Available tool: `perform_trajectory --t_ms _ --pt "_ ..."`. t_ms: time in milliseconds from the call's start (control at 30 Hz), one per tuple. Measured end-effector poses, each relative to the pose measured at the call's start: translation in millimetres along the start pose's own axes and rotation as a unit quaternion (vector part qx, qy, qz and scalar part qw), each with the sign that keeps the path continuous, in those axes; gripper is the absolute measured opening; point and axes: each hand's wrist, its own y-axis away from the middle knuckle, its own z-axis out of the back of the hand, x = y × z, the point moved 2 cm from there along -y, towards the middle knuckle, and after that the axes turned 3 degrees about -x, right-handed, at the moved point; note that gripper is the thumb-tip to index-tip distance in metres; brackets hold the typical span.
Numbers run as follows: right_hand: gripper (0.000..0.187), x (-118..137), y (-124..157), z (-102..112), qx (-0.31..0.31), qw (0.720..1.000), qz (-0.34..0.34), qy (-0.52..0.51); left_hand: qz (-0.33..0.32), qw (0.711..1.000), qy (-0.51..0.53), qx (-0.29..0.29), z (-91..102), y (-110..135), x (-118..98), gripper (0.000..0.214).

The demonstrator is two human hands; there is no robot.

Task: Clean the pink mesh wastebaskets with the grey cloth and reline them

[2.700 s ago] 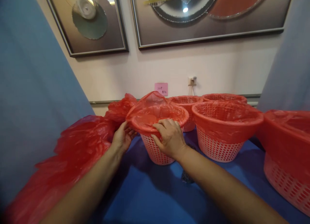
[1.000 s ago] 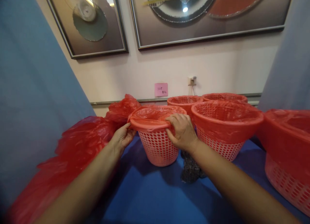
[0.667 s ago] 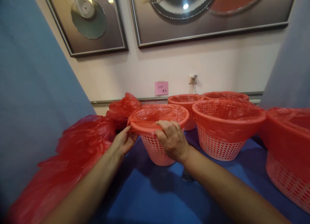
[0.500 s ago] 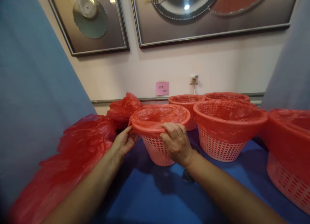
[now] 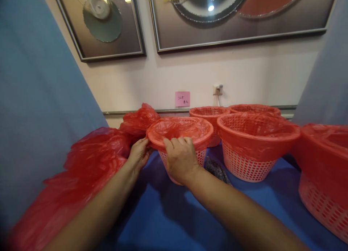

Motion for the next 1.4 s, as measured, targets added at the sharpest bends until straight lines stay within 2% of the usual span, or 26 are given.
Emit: perform_trajectory --t_ms 100,233,433,533,600,667,700,800,867,1000,1133,1200,1300,1400 --pt "0.025 -18.4 3.1 -7.2 -0.011 0.999 -0.011 -0.044 -0.049 0.998 -0.027 -0.025 3.4 -7.5 -6.9 0.021" --pt "0.020 -56.5 17.9 3.4 -0.041 0.995 -0.010 -0.094 -0.090 0.993 -0.059 -0.050 7.9 -16.0 -16.0 0.024" --pt "0.025 -119.4 33.3 8.7 -0.021 0.996 -0.024 -0.082 -0.072 0.993 -0.080 -0.041 7.1 -8.6 -14.9 0.015" --pt "0.036 -134.4 37.3 10.9 -0.042 0.993 -0.064 -0.087 -0.041 0.996 -0.075 -0.016 4.6 3.9 -10.9 0.013" --pt "0.046 -126.9 36.6 18.6 -0.090 0.987 -0.094 -0.098 -0.016 0.998 -0.063 -0.002 2.5 11.0 -9.2 0.011" --pt "0.049 -104.6 31.8 27.6 -0.127 0.980 -0.097 -0.122 0.009 0.999 -0.042 0.005 -1.1 14.8 -9.1 0.007" --pt "0.046 -89.7 28.0 30.5 -0.126 0.979 -0.084 -0.133 0.021 0.999 -0.028 0.005 -3.5 15.3 -9.6 0.006" --pt "0.032 -45.8 16.2 27.7 -0.058 0.988 -0.028 -0.139 0.040 0.999 0.017 0.002 -11.4 12.9 -11.0 0.010" --pt "0.025 -27.9 12.6 18.7 -0.019 0.993 -0.012 -0.113 0.043 0.998 0.040 -0.003 -13.2 11.2 -9.2 0.006" --pt "0.025 -22.0 15.9 3.1 -0.022 0.999 -0.011 -0.046 0.078 0.996 0.044 -0.030 -0.8 13.8 7.0 0.012" --pt "0.025 -26.9 20.3 0.0 -0.030 0.999 -0.011 -0.041 0.122 0.991 0.022 -0.050 13.0 16.4 23.1 0.016" --pt "0.026 -27.1 21.2 0.4 -0.028 0.999 -0.013 -0.043 0.104 0.993 0.023 -0.055 13.5 13.5 23.5 0.014" --pt "0.027 -25.9 22.4 1.3 -0.030 0.998 -0.014 -0.045 0.035 0.997 0.021 -0.072 9.9 7.0 17.1 0.006" --pt "0.029 -25.6 23.7 1.8 -0.036 0.998 -0.015 -0.048 -0.057 0.992 0.017 -0.108 5.2 8.7 5.5 0.025"
